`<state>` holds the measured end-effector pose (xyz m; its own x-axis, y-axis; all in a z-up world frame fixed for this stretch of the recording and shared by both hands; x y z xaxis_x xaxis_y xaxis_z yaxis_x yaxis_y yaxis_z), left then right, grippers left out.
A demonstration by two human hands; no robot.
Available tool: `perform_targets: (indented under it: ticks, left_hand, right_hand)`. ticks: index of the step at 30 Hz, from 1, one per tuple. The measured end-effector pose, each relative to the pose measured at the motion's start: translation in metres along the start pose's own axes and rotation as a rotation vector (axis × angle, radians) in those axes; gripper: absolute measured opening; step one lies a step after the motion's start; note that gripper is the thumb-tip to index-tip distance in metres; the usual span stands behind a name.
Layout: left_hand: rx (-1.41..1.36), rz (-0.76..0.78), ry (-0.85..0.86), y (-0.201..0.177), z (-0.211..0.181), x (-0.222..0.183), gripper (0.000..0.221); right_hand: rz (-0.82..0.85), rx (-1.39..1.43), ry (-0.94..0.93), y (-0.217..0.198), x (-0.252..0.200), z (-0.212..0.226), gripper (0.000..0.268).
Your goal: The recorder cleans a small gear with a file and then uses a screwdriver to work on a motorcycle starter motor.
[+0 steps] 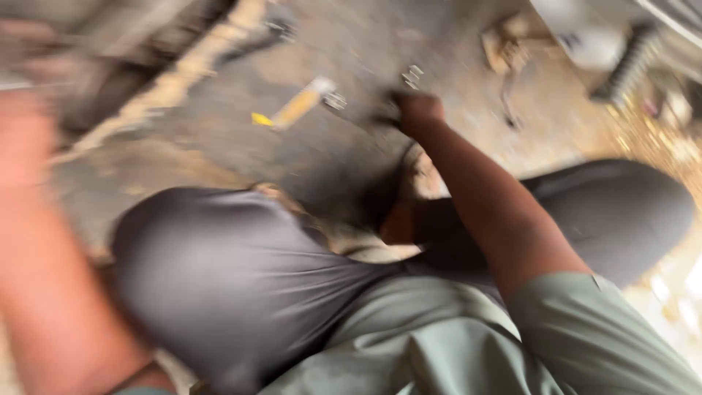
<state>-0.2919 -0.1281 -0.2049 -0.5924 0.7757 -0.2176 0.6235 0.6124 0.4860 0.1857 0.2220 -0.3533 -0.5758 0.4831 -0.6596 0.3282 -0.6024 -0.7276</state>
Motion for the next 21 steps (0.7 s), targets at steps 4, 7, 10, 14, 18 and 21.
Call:
perform_targets:
  ticks: [4, 7, 10, 14, 18, 21]
  left_hand:
    - [-0.076, 0.002, 0.055, 0.084, -0.06, -0.041, 0.066]
    - [-0.17, 0.045, 0.062, 0.161, -0.088, -0.052, 0.07]
    - [-0.104, 0.183, 0.148, 0.229, -0.11, -0.054, 0.055]
    - [-0.28, 0.183, 0.228, 0.274, -0.115, -0.049, 0.029]
    - [-0.163, 0.17, 0.243, 0.326, -0.119, -0.075, 0.041]
    - [-0.105, 0.141, 0.31, 0.326, -0.102, -0.085, 0.043]
  right_hand:
    - [0.015, -0.078, 0.045, 0.006, 0.016, -0.007, 0.059]
    - [0.041, -0.26, 0.028, 0.013, 0.044, -0.023, 0.035]
    - [0.158, -0.43, 0.025, -0.067, 0.033, 0.019, 0.023]
    - [0.255, -0.446, -0.142, -0.216, -0.048, 0.082, 0.026]
    - [0.069, 0.177, -0.378, -0.312, -0.144, 0.087, 0.04]
    - [0.092, 0.859, -0.554, -0.33, -0.191, 0.074, 0.036]
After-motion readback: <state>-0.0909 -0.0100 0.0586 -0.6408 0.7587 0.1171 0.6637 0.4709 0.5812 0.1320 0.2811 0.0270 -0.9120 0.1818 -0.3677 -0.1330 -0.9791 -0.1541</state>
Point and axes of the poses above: each hand's wrist, its own x-axis towards the middle knuckle, its own y-axis out of the palm, z = x × y, the point moved 1 cm from there along x, towards the middle knuckle, and after that the axes turned 13 degrees about x, right-handed, at the moved point
